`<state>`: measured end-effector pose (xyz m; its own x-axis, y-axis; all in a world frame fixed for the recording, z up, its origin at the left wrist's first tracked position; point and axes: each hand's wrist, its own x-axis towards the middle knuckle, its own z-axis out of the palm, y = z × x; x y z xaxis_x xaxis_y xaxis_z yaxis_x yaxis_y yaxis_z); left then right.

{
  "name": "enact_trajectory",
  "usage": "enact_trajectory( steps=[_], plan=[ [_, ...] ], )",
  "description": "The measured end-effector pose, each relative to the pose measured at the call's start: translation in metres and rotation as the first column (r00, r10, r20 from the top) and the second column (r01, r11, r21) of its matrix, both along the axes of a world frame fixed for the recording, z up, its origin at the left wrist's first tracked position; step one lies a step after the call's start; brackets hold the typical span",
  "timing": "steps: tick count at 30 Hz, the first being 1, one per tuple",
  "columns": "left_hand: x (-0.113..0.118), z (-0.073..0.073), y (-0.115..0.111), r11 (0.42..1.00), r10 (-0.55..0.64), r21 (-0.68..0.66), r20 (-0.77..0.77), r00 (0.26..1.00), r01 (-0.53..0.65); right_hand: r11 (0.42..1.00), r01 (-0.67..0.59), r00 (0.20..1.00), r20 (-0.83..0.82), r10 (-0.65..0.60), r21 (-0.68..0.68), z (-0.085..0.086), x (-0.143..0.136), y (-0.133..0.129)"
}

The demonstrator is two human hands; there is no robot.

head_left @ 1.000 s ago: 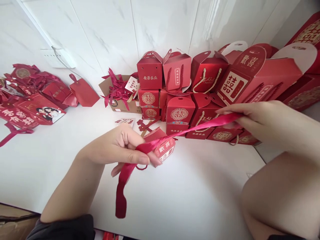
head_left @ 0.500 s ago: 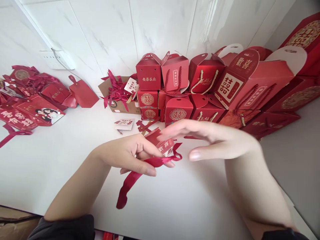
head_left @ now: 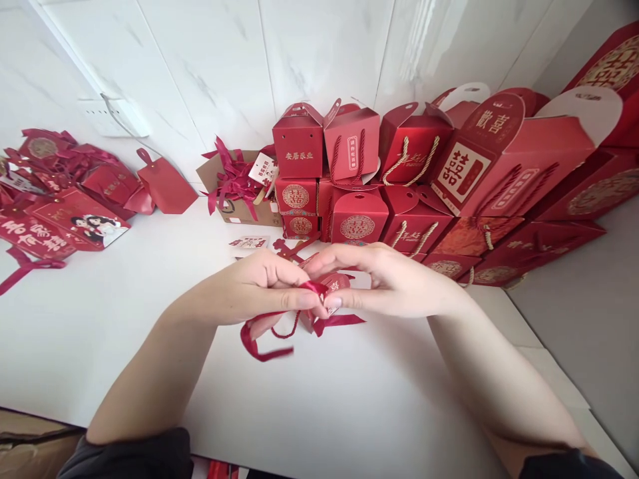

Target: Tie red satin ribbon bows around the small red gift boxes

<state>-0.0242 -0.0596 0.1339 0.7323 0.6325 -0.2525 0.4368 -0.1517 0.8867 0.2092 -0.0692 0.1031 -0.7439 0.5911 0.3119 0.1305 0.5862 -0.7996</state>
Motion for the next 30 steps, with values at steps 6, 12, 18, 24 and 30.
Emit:
enact_trajectory(
  steps=[6, 12, 18, 24, 30],
  plan=[
    [0.002, 0.002, -0.006, 0.992, 0.123, 0.031, 0.064, 0.990, -0.125, 0.967, 0.039, 0.999, -0.022, -0.034, 0.253, -0.004, -0.007, -0.002],
    [-0.004, 0.002, -0.012, 0.985, 0.116, 0.105, 0.189, 0.975, -0.138, 0.877, 0.247, 0.958, 0.031, -0.284, 0.413, 0.005, -0.004, -0.016],
    [-0.001, 0.007, -0.015, 0.979, 0.153, 0.126, 0.075, 0.985, -0.161, 0.486, 0.395, 0.722, 0.064, -0.689, 0.780, -0.003, 0.004, -0.024],
    [0.007, 0.008, -0.012, 0.995, 0.095, 0.022, -0.076, 0.993, -0.094, 0.218, 0.410, 0.311, 0.089, -0.946, 0.886, -0.021, 0.043, -0.026],
    [0.006, 0.005, -0.007, 0.998, -0.017, -0.060, -0.174, 0.985, 0.007, 0.173, 0.446, -0.104, 0.243, -0.964, 0.878, -0.040, 0.093, -0.035]
  ],
)
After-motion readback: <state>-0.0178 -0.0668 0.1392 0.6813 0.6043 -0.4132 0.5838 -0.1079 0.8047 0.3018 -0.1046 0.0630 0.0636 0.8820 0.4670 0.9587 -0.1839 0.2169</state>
